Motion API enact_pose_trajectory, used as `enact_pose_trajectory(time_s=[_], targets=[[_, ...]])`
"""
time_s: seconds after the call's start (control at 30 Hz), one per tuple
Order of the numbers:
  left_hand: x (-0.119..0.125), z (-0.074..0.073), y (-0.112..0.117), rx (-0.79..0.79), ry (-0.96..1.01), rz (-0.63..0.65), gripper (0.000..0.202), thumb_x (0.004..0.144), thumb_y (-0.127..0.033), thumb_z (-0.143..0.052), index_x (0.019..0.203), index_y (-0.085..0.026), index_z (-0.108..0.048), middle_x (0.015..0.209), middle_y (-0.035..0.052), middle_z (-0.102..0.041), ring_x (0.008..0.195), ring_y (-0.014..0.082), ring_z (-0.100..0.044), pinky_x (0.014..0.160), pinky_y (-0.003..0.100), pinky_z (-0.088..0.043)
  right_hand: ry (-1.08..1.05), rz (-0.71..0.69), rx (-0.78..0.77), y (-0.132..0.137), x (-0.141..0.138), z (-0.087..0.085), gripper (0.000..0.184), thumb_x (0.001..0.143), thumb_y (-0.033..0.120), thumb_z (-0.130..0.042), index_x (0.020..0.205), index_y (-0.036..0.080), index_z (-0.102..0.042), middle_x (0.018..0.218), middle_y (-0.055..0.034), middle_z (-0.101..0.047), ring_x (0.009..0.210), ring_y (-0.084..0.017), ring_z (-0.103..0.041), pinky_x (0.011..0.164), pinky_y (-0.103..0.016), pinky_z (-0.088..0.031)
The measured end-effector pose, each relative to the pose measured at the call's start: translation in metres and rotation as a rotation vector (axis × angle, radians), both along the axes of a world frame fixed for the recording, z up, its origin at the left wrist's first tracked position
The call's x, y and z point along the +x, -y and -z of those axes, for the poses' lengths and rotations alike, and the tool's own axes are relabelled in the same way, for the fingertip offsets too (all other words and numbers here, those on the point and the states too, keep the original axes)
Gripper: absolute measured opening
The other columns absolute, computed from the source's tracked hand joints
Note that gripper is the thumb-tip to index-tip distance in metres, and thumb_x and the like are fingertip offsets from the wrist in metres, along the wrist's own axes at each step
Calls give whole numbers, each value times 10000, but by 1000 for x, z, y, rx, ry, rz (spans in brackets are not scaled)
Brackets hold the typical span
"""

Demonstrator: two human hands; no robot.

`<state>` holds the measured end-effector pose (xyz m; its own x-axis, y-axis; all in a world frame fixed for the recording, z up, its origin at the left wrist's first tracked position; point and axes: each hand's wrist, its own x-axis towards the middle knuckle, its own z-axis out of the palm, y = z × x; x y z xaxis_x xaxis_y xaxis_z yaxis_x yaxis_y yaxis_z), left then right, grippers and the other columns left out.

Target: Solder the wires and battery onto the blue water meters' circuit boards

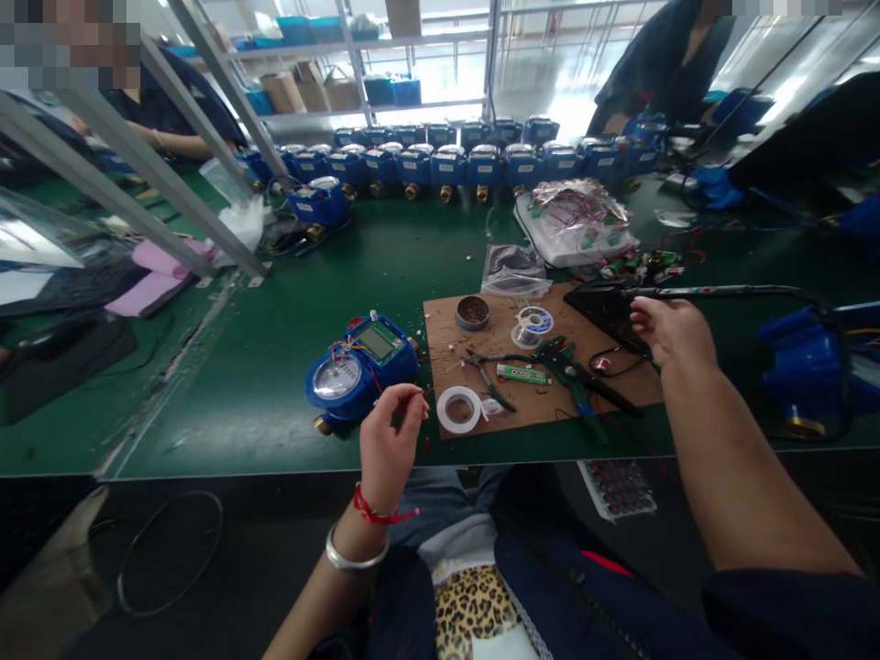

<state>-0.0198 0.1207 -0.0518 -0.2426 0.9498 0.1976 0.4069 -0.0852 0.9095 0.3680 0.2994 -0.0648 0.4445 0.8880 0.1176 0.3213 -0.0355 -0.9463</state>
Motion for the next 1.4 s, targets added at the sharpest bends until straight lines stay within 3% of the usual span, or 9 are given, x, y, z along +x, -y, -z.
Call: enact_pose_trajectory(time_s=[0.17,0.27,0.37,0.57,0.73,1.0,1.23,1.33,1.4], targets=[[3,-12,2,-46,167,31,166,910,-338,-549,913,-175,-576,762,8,-622,688,123,-596,680,240,-474,-48,-77,-64,47,-39,1,375,819,363,-599,1121,144,-560,959,-127,-671,648,-114,-623,546,-229,-476],[4,-15,2,-50,237,33,176,908,-344,-554,887,-170,-569,734,4,-612,672,119,-588,668,234,-472,340,-518,-53,80,-84,6,404,833,440,-604,1156,197,-615,1050,-100,-685,868,-205,-675,791,-349,-549],[4,-17,2,-43,306,27,179,909,-341,-556,866,-167,-565,700,-6,-606,643,106,-579,658,224,-465,801,-807,96,93,-122,20,598,832,481,-588,1323,145,-528,1386,-152,-524,1289,-300,-484,1100,-454,-375],[-3,-21,2,-36,489,26,205,891,-333,-576,989,-154,-597,661,-11,-608,577,95,-564,606,221,-465,1137,-858,74,74,-142,43,757,820,515,-535,1415,61,-423,1447,-204,-449,1359,-334,-396,1130,-497,-297],[-9,-23,1,-10,587,65,227,889,-306,-576,1048,-148,-613,648,-15,-594,557,86,-551,578,213,-447,1183,-931,105,65,-140,20,692,796,432,-555,1359,33,-490,1329,-219,-560,1229,-341,-526,1062,-478,-389],[-12,-25,0,-49,651,85,206,871,-317,-599,991,-153,-637,551,-44,-496,480,64,-433,470,180,-331,948,-1028,-91,65,-124,-30,514,810,417,-540,1238,150,-640,1248,-126,-645,1129,-315,-616,1000,-468,-468],[-12,-26,-2,-73,577,31,220,848,-375,-641,887,-159,-644,481,-71,-425,400,38,-341,396,163,-221,133,-1359,-441,94,-125,-65,548,811,539,-551,1274,254,-619,1261,-74,-648,1115,-304,-638,912,-421,-537],[-12,-27,-1,-78,544,29,215,847,-373,-643,869,-159,-641,498,-68,-431,400,35,-348,384,157,-225,-67,-1433,-401,118,-147,-69,621,801,406,-583,1385,232,-465,1222,-108,-646,1044,-253,-669,873,-381,-551],[-12,-29,0,-81,518,25,212,844,-372,-645,859,-160,-639,508,-69,-430,398,32,-350,379,154,-227,63,-1336,-268,129,-165,-67,576,789,264,-568,1351,230,-447,1189,-98,-633,1054,-226,-650,905,-371,-531]])
